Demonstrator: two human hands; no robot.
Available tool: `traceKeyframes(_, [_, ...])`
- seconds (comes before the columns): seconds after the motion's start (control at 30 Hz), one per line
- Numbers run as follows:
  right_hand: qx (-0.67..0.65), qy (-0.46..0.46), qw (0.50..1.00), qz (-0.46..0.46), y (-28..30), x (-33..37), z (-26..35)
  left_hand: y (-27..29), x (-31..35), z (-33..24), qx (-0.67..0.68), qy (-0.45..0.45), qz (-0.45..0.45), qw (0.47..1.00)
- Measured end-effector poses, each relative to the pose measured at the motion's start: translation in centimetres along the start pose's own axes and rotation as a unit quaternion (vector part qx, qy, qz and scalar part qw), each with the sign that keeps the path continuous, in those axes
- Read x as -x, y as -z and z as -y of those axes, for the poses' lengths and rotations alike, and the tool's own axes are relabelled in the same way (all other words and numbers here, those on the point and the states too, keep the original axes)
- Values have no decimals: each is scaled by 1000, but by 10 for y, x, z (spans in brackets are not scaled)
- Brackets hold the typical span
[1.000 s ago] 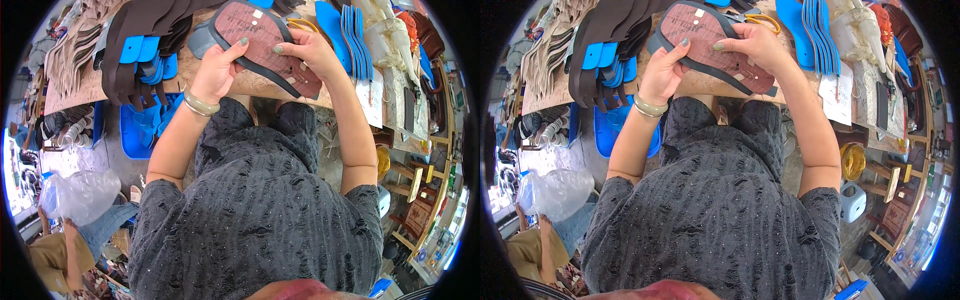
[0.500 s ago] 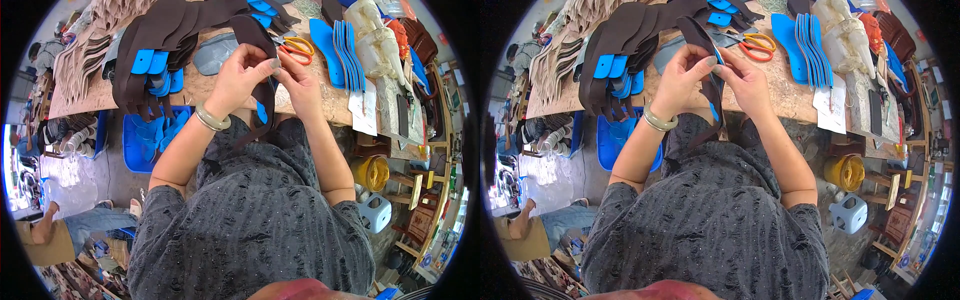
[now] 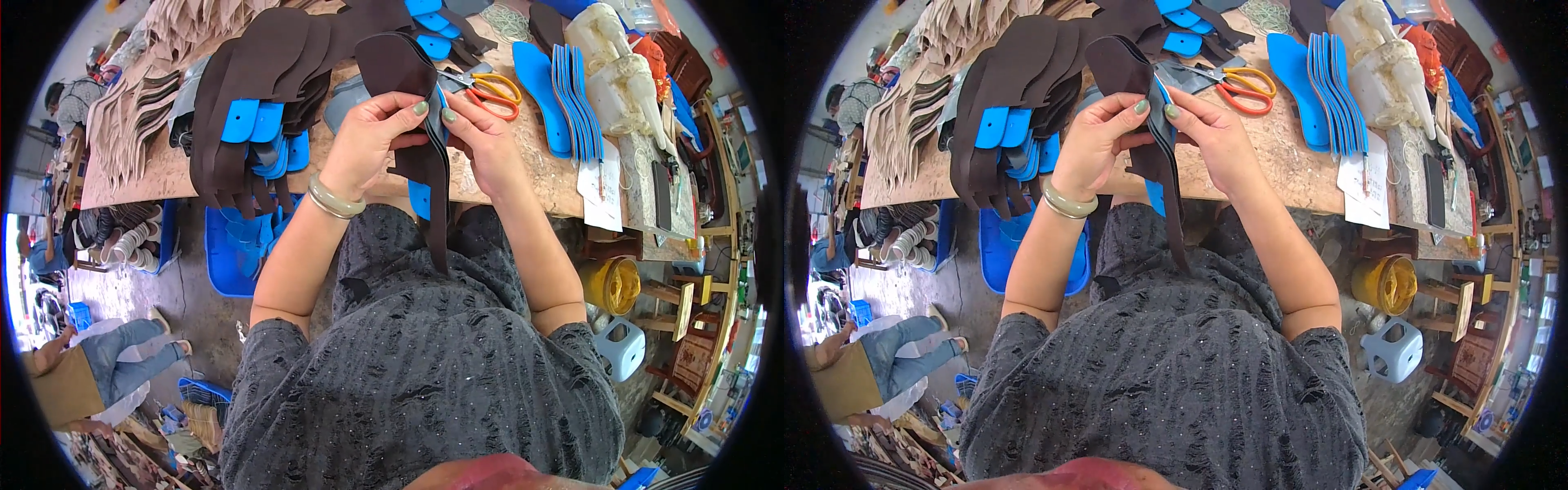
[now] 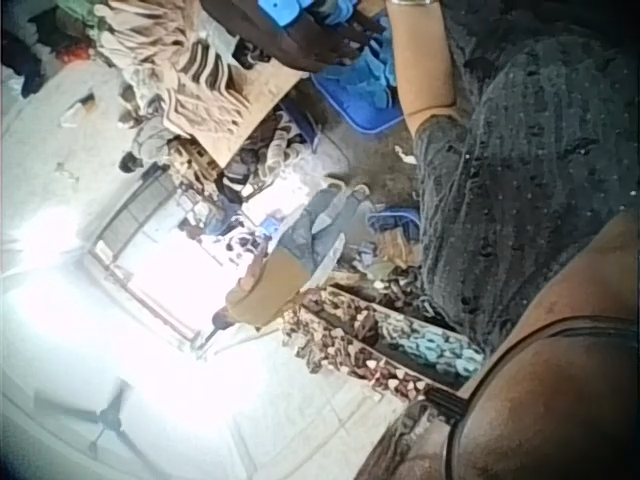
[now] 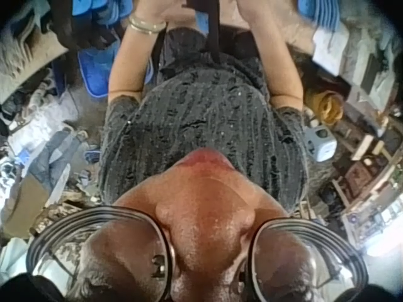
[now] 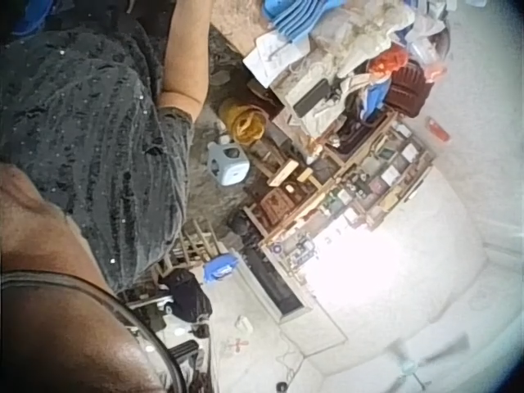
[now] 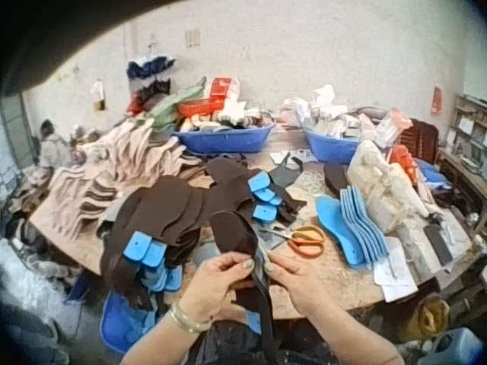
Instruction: The recorder is assembling shoe insoles by aligning and pressing together different component layers on a workbench.
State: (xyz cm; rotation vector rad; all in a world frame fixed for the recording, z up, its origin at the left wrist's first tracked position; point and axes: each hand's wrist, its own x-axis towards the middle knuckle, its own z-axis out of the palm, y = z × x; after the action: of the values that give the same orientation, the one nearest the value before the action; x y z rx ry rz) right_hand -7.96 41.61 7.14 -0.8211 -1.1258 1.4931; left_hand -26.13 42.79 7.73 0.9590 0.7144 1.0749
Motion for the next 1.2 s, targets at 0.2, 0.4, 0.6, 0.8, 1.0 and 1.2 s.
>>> traceKeyframes(0.2, [-36, -45, 998, 6, -2, -23, -7, 9, -10, 0, -45, -34, -40, 998])
traceKeyframes(0.4, [-3, 25, 1000, 5, -18, -41, -11, 11, -19, 8, -187, -180, -90, 962])
traceKeyframes(0.6, [-40, -7, 999, -29, -14, -66, -16, 27, -23, 9, -75, -164, -99, 979])
traceKeyframes(0.8, [-34, 26, 997, -67, 20, -110, -7, 63, -5, -7, 249, -176, -89, 948])
traceKeyframes(1.0, [5, 10, 992, -124, 57, -155, 6, 102, 49, -42, 346, -321, 50, 880])
traceKeyframes(1.2, [-43, 65, 992, -98, 63, -217, 17, 136, 116, -61, 360, -324, 28, 874])
